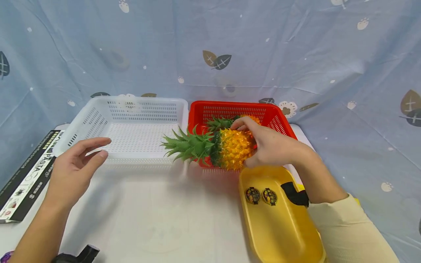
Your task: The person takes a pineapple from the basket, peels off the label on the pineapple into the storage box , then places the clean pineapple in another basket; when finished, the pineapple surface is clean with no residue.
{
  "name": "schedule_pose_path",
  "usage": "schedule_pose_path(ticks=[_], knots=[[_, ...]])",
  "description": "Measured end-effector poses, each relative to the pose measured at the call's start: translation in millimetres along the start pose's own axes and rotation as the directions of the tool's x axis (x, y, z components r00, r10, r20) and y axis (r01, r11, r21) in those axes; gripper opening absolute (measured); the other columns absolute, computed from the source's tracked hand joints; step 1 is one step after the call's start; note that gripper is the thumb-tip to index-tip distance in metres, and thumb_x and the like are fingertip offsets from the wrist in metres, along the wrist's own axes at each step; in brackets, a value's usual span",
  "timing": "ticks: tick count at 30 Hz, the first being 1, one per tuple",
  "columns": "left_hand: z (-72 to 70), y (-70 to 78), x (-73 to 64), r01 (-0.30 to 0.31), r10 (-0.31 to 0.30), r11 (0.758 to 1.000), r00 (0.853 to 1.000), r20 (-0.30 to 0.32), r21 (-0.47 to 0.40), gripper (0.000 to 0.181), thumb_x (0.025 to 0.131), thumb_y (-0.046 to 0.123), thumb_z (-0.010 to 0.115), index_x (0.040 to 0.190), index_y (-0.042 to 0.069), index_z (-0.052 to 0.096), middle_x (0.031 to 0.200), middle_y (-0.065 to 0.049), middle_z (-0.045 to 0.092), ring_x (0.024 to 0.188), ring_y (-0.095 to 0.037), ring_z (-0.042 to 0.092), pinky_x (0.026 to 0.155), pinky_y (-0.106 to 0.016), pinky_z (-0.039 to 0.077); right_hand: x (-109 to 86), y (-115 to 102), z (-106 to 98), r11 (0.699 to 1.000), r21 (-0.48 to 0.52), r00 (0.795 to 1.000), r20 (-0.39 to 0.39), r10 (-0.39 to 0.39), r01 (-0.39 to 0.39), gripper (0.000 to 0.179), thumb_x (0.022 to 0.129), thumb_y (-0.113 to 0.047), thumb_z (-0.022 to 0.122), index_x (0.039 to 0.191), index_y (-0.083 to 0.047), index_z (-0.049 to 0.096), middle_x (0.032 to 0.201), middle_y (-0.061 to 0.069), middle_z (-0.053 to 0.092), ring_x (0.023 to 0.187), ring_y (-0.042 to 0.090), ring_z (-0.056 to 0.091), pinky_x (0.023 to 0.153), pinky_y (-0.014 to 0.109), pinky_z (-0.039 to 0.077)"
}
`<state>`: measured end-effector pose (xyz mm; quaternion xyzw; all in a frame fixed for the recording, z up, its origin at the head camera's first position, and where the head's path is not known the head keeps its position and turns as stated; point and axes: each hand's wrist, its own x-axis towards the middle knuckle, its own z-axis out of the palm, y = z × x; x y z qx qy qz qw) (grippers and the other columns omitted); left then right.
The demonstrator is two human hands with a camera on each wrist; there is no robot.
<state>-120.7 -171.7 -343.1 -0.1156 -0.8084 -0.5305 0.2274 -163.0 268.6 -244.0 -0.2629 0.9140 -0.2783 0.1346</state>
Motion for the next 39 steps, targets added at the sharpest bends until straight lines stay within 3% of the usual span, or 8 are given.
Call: schedule_pose_path(ticks=[5, 11, 19, 24, 30, 34, 37, 39], knots=[[-11.6, -10.5, 0.7, 0.161, -0.152, 0.981, 0.985, -0.087, 0.108, 0.032, 0.102, 0.015, 0.064, 0.134, 0.01, 0.067, 0.129, 0.002, 0.067, 0.118, 0.005, 0.058, 0.094, -0.004, 0.047, 1.0, 10.1, -13.7, 0.997, 0.012, 0.997, -0.015, 0.081, -0.081, 0.085, 0.079, -0.002, 0.081, 0.146, -0.019, 0.032, 0.15, 0.01, 0.039, 0.117, 0.029, 0.058, 0.089, 0.04, 0.057], [-24.7, -20.0, 3.4, 0.339, -0.315, 0.93, 0.934, -0.167, 0.142, 0.036, 0.102, 0.024, 0.063, 0.138, 0.017, 0.066, 0.123, 0.017, 0.065, 0.12, 0.008, 0.055, 0.095, -0.009, 0.046, 3.5, 28.0, -27.5, 0.992, -0.005, 0.991, -0.032, 0.128, -0.129, 0.086, 0.078, -0.002, 0.083, 0.146, -0.019, 0.033, 0.156, 0.01, 0.037, 0.139, 0.037, 0.043, 0.1, 0.056, 0.048], [-41.6, -31.1, 10.8, 0.488, -0.448, 0.866, 0.855, -0.261, 0.113, 0.036, 0.102, 0.028, 0.063, 0.138, 0.023, 0.066, 0.121, 0.022, 0.061, 0.12, 0.007, 0.052, 0.102, -0.009, 0.045, 7.9, 47.7, -39.0, 0.98, 0.019, 0.981, -0.006, 0.196, -0.196, 0.086, 0.079, -0.002, 0.083, 0.147, -0.017, 0.031, 0.157, 0.019, 0.034, 0.139, 0.041, 0.041, 0.095, 0.052, 0.052], [-51.3, -41.3, 14.3, 0.57, -0.528, 0.821, 0.773, -0.352, 0.019, 0.035, 0.1, 0.024, 0.066, 0.135, 0.026, 0.069, 0.124, 0.02, 0.06, 0.118, 0.003, 0.053, 0.105, -0.008, 0.043, 14.2, 60.9, -39.9, 0.97, 0.033, 0.97, 0.027, 0.241, -0.241, 0.087, 0.08, 0.0, 0.081, 0.149, -0.015, 0.028, 0.158, 0.024, 0.03, 0.125, 0.039, 0.055, 0.091, 0.048, 0.055], [-56.4, -55.2, 18.9, 0.665, -0.633, 0.744, 0.676, -0.377, -0.057, 0.041, 0.1, 0.026, 0.065, 0.14, 0.034, 0.064, 0.144, 0.013, 0.053, 0.126, -0.009, 0.051, 0.117, -0.037, 0.044, 19.5, 77.6, -35.5, 0.956, 0.002, 0.955, 0.049, 0.292, -0.293, 0.09, 0.08, -0.003, 0.083, 0.15, -0.014, 0.028, 0.155, 0.027, 0.032, 0.123, 0.041, 0.054, 0.097, 0.056, 0.054], [-59.6, -66.8, 21.7, 0.659, -0.708, 0.703, 0.612, -0.353, -0.269, 0.05, 0.097, 0.014, 0.067, 0.143, 0.032, 0.06, 0.139, 0.015, 0.051, 0.127, -0.01, 0.051, 0.107, -0.029, 0.052, 23.5, 84.1, -32.5, 0.95, -0.023, 0.948, 0.068, 0.312, -0.311, 0.09, 0.08, -0.007, 0.084, 0.151, -0.015, 0.028, 0.156, 0.027, 0.032, 0.125, 0.044, 0.052, 0.099, 0.061, 0.052], [-61.7, -76.1, 21.9, 0.619, -0.75, 0.656, 0.596, -0.285, -0.432, 0.061, 0.095, 0.006, 0.069, 0.149, 0.029, 0.051, 0.139, 0.014, 0.047, 0.128, -0.013, 0.05, 0.078, -0.015, 0.059, 27.0, 86.1, -30.3, 0.949, -0.029, 0.945, 0.087, 0.316, -0.315, 0.09, 0.08, -0.009, 0.084, 0.15, -0.015, 0.029, 0.155, 0.027, 0.033, 0.126, 0.044, 0.052, 0.099, 0.059, 0.052], [-62.6, -82.0, 20.9, 0.602, -0.762, 0.624, 0.609, -0.219, -0.497, 0.069, 0.096, 0.006, 0.07, 0.155, 0.03, 0.043, 0.14, 0.012, 0.046, 0.127, -0.014, 0.05, 0.062, -0.013, 0.058, 29.8, 86.6, -28.4, 0.949, -0.022, 0.943, 0.103, 0.315, -0.315, 0.089, 0.079, -0.009, 0.085, 0.15, -0.015, 0.03, 0.154, 0.026, 0.033, 0.128, 0.045, 0.049, 0.098, 0.057, 0.053]])
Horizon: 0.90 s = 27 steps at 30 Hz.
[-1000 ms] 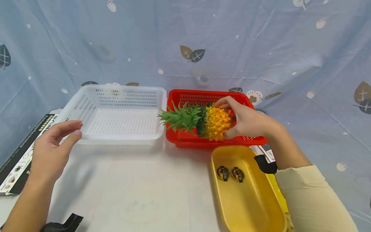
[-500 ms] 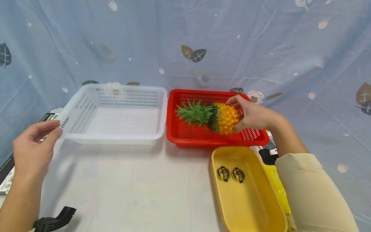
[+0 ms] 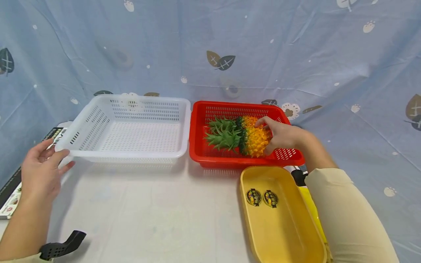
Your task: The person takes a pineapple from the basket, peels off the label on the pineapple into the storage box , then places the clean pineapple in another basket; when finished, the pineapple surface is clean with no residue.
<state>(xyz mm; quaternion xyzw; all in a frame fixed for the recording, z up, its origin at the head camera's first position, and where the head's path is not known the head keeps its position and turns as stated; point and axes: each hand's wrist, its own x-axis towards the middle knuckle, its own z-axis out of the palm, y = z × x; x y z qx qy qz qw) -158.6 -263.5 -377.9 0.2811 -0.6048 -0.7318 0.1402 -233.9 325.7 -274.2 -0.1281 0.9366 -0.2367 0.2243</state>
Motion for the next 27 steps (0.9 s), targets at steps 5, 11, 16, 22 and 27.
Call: schedule_pose_path(ticks=[5, 11, 16, 22, 27], knots=[[-5.1, -9.0, 3.8, 0.027, -0.013, 0.994, 0.991, 0.134, -0.103, 0.075, 0.098, 0.011, 0.07, 0.161, 0.029, 0.033, 0.135, 0.01, 0.048, 0.118, -0.012, 0.055, 0.062, -0.024, 0.063, 8.5, -2.3, 2.9, 1.0, 0.004, 0.999, 0.044, 0.002, -0.002, 0.087, 0.076, -0.007, 0.086, 0.147, -0.014, 0.034, 0.152, 0.024, 0.034, 0.129, 0.043, 0.046, 0.091, 0.048, 0.057], [-6.1, -13.1, 3.7, 0.013, 0.011, 0.991, 0.985, 0.173, -0.137, 0.072, 0.098, 0.014, 0.072, 0.16, 0.029, 0.037, 0.142, 0.008, 0.047, 0.113, -0.011, 0.057, 0.065, -0.026, 0.063, 18.6, -3.5, 3.0, 0.998, 0.004, 0.99, 0.128, 0.058, -0.059, 0.088, 0.075, -0.002, 0.085, 0.144, -0.012, 0.032, 0.147, 0.024, 0.034, 0.116, 0.037, 0.047, 0.082, 0.041, 0.06], [-6.6, -14.0, 4.1, 0.026, 0.008, 0.983, 0.982, 0.188, -0.18, 0.074, 0.096, 0.013, 0.074, 0.159, 0.029, 0.037, 0.141, 0.009, 0.047, 0.113, -0.01, 0.058, 0.065, -0.027, 0.064, 24.7, -3.7, 3.1, 0.995, -0.042, 0.98, 0.17, 0.102, -0.096, 0.09, 0.072, -0.001, 0.084, 0.143, -0.012, 0.03, 0.14, 0.024, 0.035, 0.109, 0.035, 0.048, 0.081, 0.042, 0.059], [-9.6, -15.8, 6.0, 0.042, 0.026, 0.956, 0.974, 0.226, -0.291, 0.075, 0.094, 0.006, 0.075, 0.158, 0.027, 0.04, 0.138, 0.009, 0.051, 0.114, -0.012, 0.061, 0.066, -0.03, 0.065, 27.4, -3.1, 3.2, 0.98, -0.18, 0.982, 0.151, 0.112, -0.084, 0.086, 0.072, -0.001, 0.082, 0.142, -0.006, 0.031, 0.132, 0.025, 0.043, 0.111, 0.036, 0.046, 0.083, 0.04, 0.056], [-12.3, -18.1, 8.0, 0.066, 0.024, 0.935, 0.969, 0.246, -0.35, 0.072, 0.094, 0.002, 0.073, 0.156, 0.026, 0.044, 0.14, 0.009, 0.052, 0.117, -0.013, 0.06, 0.064, -0.033, 0.065, 31.3, -4.9, 5.8, 0.961, -0.252, 0.974, 0.16, 0.16, -0.116, 0.083, 0.074, 0.002, 0.079, 0.143, -0.005, 0.033, 0.128, 0.023, 0.048, 0.11, 0.036, 0.048, 0.081, 0.039, 0.057]])
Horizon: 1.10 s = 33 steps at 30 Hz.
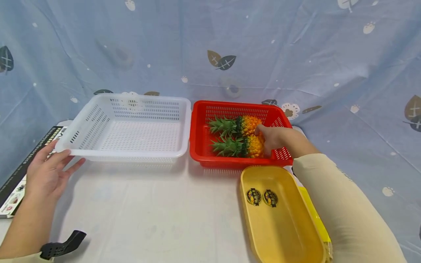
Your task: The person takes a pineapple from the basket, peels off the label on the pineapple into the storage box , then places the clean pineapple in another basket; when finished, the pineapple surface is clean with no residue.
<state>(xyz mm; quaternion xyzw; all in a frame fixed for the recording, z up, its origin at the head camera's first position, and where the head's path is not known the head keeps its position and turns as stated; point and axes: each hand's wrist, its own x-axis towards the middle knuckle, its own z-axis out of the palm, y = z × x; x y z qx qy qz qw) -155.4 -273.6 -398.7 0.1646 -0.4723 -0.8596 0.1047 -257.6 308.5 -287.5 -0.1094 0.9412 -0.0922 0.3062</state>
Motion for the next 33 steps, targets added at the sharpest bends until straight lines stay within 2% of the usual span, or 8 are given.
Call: schedule_pose_path(ticks=[7, 14, 21, 25, 29, 31, 33], knots=[[-1.8, -0.5, -0.3, 0.014, -0.014, 0.999, 1.0, 0.013, -0.029, 0.071, 0.094, 0.003, 0.073, 0.155, 0.028, 0.045, 0.142, 0.01, 0.052, 0.121, -0.014, 0.058, 0.064, -0.034, 0.065, 4.3, -4.0, -1.1, 0.997, -0.068, 1.0, -0.005, 0.024, -0.024, 0.084, 0.073, 0.0, 0.085, 0.141, -0.004, 0.036, 0.135, 0.025, 0.05, 0.115, 0.038, 0.051, 0.095, 0.052, 0.056], [-2.7, 0.0, 0.8, 0.01, -0.009, 0.999, 1.0, 0.016, -0.037, 0.072, 0.094, 0.001, 0.072, 0.155, 0.028, 0.045, 0.142, 0.009, 0.052, 0.118, -0.012, 0.061, 0.064, -0.034, 0.065, 0.4, 0.1, -5.2, 1.0, -0.028, 1.0, -0.009, 0.012, -0.013, 0.093, 0.073, -0.004, 0.085, 0.152, -0.01, 0.037, 0.149, 0.027, 0.041, 0.12, 0.041, 0.05, 0.086, 0.048, 0.06], [-3.0, 0.7, 1.3, 0.008, -0.007, 0.999, 1.0, 0.016, -0.032, 0.073, 0.094, 0.001, 0.073, 0.155, 0.027, 0.044, 0.139, 0.009, 0.053, 0.112, -0.011, 0.064, 0.064, -0.033, 0.065, -3.9, -0.2, -10.5, 1.0, 0.014, 1.0, -0.007, -0.021, 0.021, 0.099, 0.075, -0.007, 0.087, 0.158, -0.012, 0.033, 0.158, 0.031, 0.033, 0.137, 0.053, 0.041, 0.093, 0.056, 0.058], [-1.3, 1.4, 1.5, 0.009, -0.009, 0.999, 1.0, 0.004, 0.036, 0.08, 0.092, 0.005, 0.076, 0.159, 0.028, 0.039, 0.135, 0.01, 0.053, 0.108, -0.008, 0.064, 0.066, -0.028, 0.064, -9.0, -0.6, -13.2, 0.999, 0.027, 0.999, -0.025, -0.022, 0.023, 0.101, 0.077, -0.011, 0.087, 0.16, -0.011, 0.03, 0.159, 0.031, 0.032, 0.139, 0.054, 0.038, 0.097, 0.059, 0.056], [2.3, 4.3, 1.6, 0.02, -0.012, 0.988, 0.998, -0.054, 0.153, 0.087, 0.09, 0.009, 0.081, 0.16, 0.028, 0.035, 0.133, 0.011, 0.052, 0.111, -0.007, 0.061, 0.068, -0.02, 0.062, -17.0, 0.5, -14.6, 0.998, 0.032, 0.996, -0.069, -0.048, 0.051, 0.1, 0.079, -0.015, 0.086, 0.161, -0.009, 0.028, 0.158, 0.032, 0.035, 0.14, 0.054, 0.038, 0.102, 0.067, 0.049], [5.6, 7.1, 0.6, 0.034, -0.005, 0.968, 0.993, -0.115, 0.25, 0.084, 0.091, 0.012, 0.08, 0.16, 0.03, 0.036, 0.139, 0.012, 0.049, 0.12, -0.009, 0.055, 0.079, -0.018, 0.061, -21.3, 1.1, -14.3, 0.997, 0.036, 0.994, -0.093, -0.065, 0.068, 0.098, 0.082, -0.018, 0.085, 0.161, -0.009, 0.028, 0.158, 0.031, 0.036, 0.14, 0.055, 0.039, 0.104, 0.071, 0.045], [9.7, 10.1, -1.2, 0.05, 0.018, 0.925, 0.984, -0.175, 0.376, 0.079, 0.095, 0.014, 0.075, 0.16, 0.032, 0.035, 0.151, 0.009, 0.044, 0.134, -0.013, 0.049, 0.099, -0.022, 0.055, -25.7, 1.3, -13.5, 0.995, 0.038, 0.989, -0.118, -0.085, 0.09, 0.095, 0.086, -0.021, 0.083, 0.161, -0.008, 0.027, 0.158, 0.031, 0.036, 0.14, 0.055, 0.039, 0.105, 0.074, 0.042]])
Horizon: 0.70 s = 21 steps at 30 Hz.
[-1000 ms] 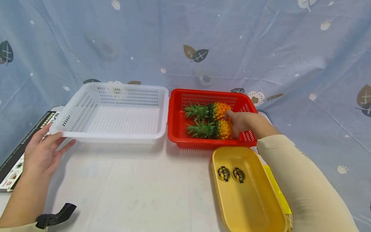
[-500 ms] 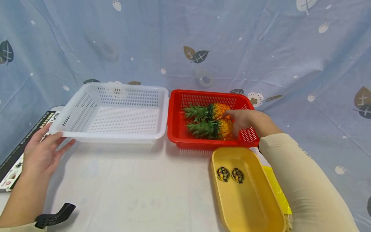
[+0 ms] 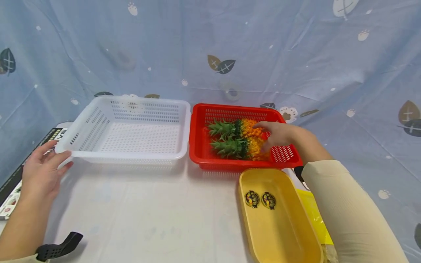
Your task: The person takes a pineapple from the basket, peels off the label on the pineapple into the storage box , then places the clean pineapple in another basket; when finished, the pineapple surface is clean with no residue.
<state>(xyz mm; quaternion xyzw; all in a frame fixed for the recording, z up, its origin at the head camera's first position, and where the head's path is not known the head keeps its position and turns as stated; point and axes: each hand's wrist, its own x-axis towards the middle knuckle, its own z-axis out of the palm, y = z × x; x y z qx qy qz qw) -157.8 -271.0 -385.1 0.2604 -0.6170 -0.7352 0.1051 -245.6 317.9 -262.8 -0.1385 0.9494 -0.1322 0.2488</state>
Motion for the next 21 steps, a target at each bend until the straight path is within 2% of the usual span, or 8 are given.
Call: schedule_pose_path(ticks=[2, 5, 8, 11, 13, 15, 18, 21], knots=[[2.7, 3.4, -3.1, -0.022, 0.032, 0.984, 0.998, -0.054, 0.175, 0.074, 0.099, 0.018, 0.068, 0.161, 0.035, 0.032, 0.164, 0.005, 0.033, 0.148, -0.016, 0.038, 0.115, -0.031, 0.044, -4.3, -0.3, 1.4, 1.0, 0.007, 1.0, -0.026, -0.016, 0.016, 0.091, 0.089, -0.025, 0.08, 0.161, -0.007, 0.027, 0.157, 0.031, 0.037, 0.139, 0.055, 0.041, 0.105, 0.075, 0.04], [7.3, 6.6, -9.3, -0.084, 0.134, 0.916, 0.986, -0.101, 0.392, 0.071, 0.101, 0.023, 0.06, 0.163, 0.036, 0.028, 0.171, 0.001, 0.018, 0.158, -0.02, 0.023, 0.127, -0.045, 0.027, -9.3, -1.6, 5.1, 0.999, 0.006, 0.997, -0.074, -0.036, 0.037, 0.085, 0.094, -0.03, 0.075, 0.161, -0.006, 0.028, 0.157, 0.031, 0.04, 0.139, 0.055, 0.042, 0.105, 0.075, 0.04], [11.7, 8.6, -16.1, -0.207, 0.289, 0.847, 0.952, -0.098, 0.49, 0.07, 0.099, 0.023, 0.058, 0.163, 0.03, 0.03, 0.17, -0.004, 0.018, 0.159, -0.023, 0.017, 0.13, -0.044, 0.018, -13.3, -4.7, 10.7, 0.999, 0.005, 0.992, -0.119, -0.045, 0.046, 0.081, 0.097, -0.034, 0.072, 0.16, -0.006, 0.029, 0.156, 0.03, 0.041, 0.139, 0.055, 0.042, 0.107, 0.076, 0.039], [17.0, 12.0, -22.3, -0.352, 0.443, 0.776, 0.895, -0.055, 0.523, 0.068, 0.098, 0.021, 0.056, 0.162, 0.023, 0.034, 0.167, -0.009, 0.025, 0.158, -0.025, 0.02, 0.131, -0.041, 0.013, -17.3, -9.0, 17.0, 0.998, -0.001, 0.986, -0.156, -0.056, 0.057, 0.079, 0.099, -0.038, 0.069, 0.16, -0.006, 0.03, 0.156, 0.03, 0.041, 0.139, 0.054, 0.042, 0.108, 0.075, 0.037], [21.1, 14.0, -26.2, -0.445, 0.53, 0.712, 0.848, 0.0, 0.544, 0.066, 0.097, 0.019, 0.056, 0.161, 0.019, 0.037, 0.165, -0.012, 0.03, 0.155, -0.028, 0.025, 0.129, -0.045, 0.017, -20.5, -12.9, 20.5, 0.998, 0.0, 0.982, -0.178, -0.058, 0.059, 0.078, 0.1, -0.04, 0.067, 0.159, -0.006, 0.03, 0.157, 0.029, 0.041, 0.14, 0.053, 0.042, 0.109, 0.075, 0.036], [25.9, 16.0, -30.0, -0.526, 0.592, 0.636, 0.802, 0.081, 0.565, 0.063, 0.097, 0.019, 0.057, 0.159, 0.014, 0.04, 0.161, -0.015, 0.034, 0.15, -0.034, 0.032, 0.125, -0.053, 0.023, -23.4, -17.6, 23.6, 0.998, -0.01, 0.976, -0.209, -0.069, 0.069, 0.077, 0.101, -0.042, 0.065, 0.159, -0.007, 0.031, 0.157, 0.028, 0.042, 0.139, 0.053, 0.043, 0.109, 0.075, 0.036], [33.0, 17.1, -35.2, -0.646, 0.642, 0.501, 0.724, 0.253, 0.577, 0.059, 0.098, 0.017, 0.059, 0.154, 0.008, 0.045, 0.156, -0.023, 0.04, 0.143, -0.044, 0.037, 0.116, -0.066, 0.029, -26.3, -27.8, 28.5, 0.996, -0.013, 0.964, -0.25, -0.09, 0.09, 0.075, 0.101, -0.044, 0.064, 0.16, -0.009, 0.032, 0.158, 0.026, 0.042, 0.141, 0.051, 0.043, 0.11, 0.074, 0.036], [41.0, 15.8, -39.4, -0.742, 0.618, 0.393, 0.651, 0.441, 0.543, 0.057, 0.099, 0.019, 0.062, 0.152, 0.004, 0.046, 0.153, -0.028, 0.041, 0.139, -0.051, 0.037, 0.111, -0.072, 0.029, -27.5, -39.6, 34.6, 0.994, -0.009, 0.953, -0.285, -0.107, 0.109, 0.075, 0.101, -0.046, 0.064, 0.16, -0.01, 0.033, 0.16, 0.023, 0.04, 0.143, 0.048, 0.041, 0.113, 0.072, 0.034]])
